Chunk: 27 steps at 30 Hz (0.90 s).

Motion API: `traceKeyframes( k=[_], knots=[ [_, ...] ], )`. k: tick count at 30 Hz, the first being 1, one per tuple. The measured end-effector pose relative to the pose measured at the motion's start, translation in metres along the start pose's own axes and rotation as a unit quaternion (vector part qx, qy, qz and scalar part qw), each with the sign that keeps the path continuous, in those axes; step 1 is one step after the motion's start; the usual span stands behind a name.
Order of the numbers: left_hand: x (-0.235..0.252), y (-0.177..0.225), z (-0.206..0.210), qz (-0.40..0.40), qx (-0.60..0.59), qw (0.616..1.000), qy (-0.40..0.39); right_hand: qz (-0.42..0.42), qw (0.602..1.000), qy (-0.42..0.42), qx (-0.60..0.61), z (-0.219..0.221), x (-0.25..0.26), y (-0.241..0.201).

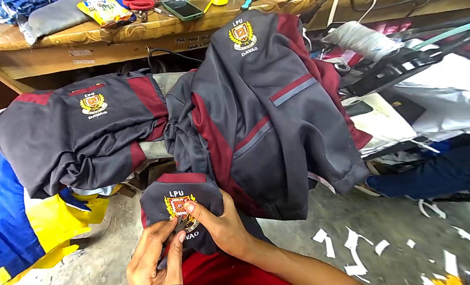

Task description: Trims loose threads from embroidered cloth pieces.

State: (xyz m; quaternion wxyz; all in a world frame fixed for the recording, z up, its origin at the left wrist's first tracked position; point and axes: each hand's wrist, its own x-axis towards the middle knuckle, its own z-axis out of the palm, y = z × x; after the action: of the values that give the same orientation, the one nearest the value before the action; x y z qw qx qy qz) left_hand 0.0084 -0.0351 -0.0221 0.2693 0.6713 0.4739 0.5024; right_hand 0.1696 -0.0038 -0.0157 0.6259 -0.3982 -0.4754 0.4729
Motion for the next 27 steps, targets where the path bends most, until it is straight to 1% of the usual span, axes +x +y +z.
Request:
traceKeyframes(
  k=[3,7,12,17,24,27],
  knots=[
    [-0.001,-0.0026,0.0026,0.0,-0.011,1.0,0.009,0.023,0.999,0.007,0.026,0.0,-0.0005,-0.0005],
    [-0.0003,-0.0037,0.0044,-0.002,-0.013,1.0,0.013,0.014,0.999,0.013,0.029,0.0011,-0.0013,0.0007],
    [0.0034,-0.0049,0.0021,0.046,0.043,0.998,0.01,0.034,0.999,0.006,0.036,0.0,-0.0003,-0.0007],
    [0.0038,-0.0075,-0.0002,0.005,-0.015,1.0,0.001,0.027,0.999,-0.007,0.036,-0.0007,-0.0001,0.0003],
    [0.0055,-0.0053,0.0003,-0.009,-0.015,1.0,0.002,0.085,0.993,0.003,0.079,0.0001,0.0011,-0.0031],
    [0.0051,-0.0063,-0.0001,0.006,-0.003,1.0,0.012,0.133,0.985,0.023,0.11,0.0008,0.0027,-0.0075]
  ],
)
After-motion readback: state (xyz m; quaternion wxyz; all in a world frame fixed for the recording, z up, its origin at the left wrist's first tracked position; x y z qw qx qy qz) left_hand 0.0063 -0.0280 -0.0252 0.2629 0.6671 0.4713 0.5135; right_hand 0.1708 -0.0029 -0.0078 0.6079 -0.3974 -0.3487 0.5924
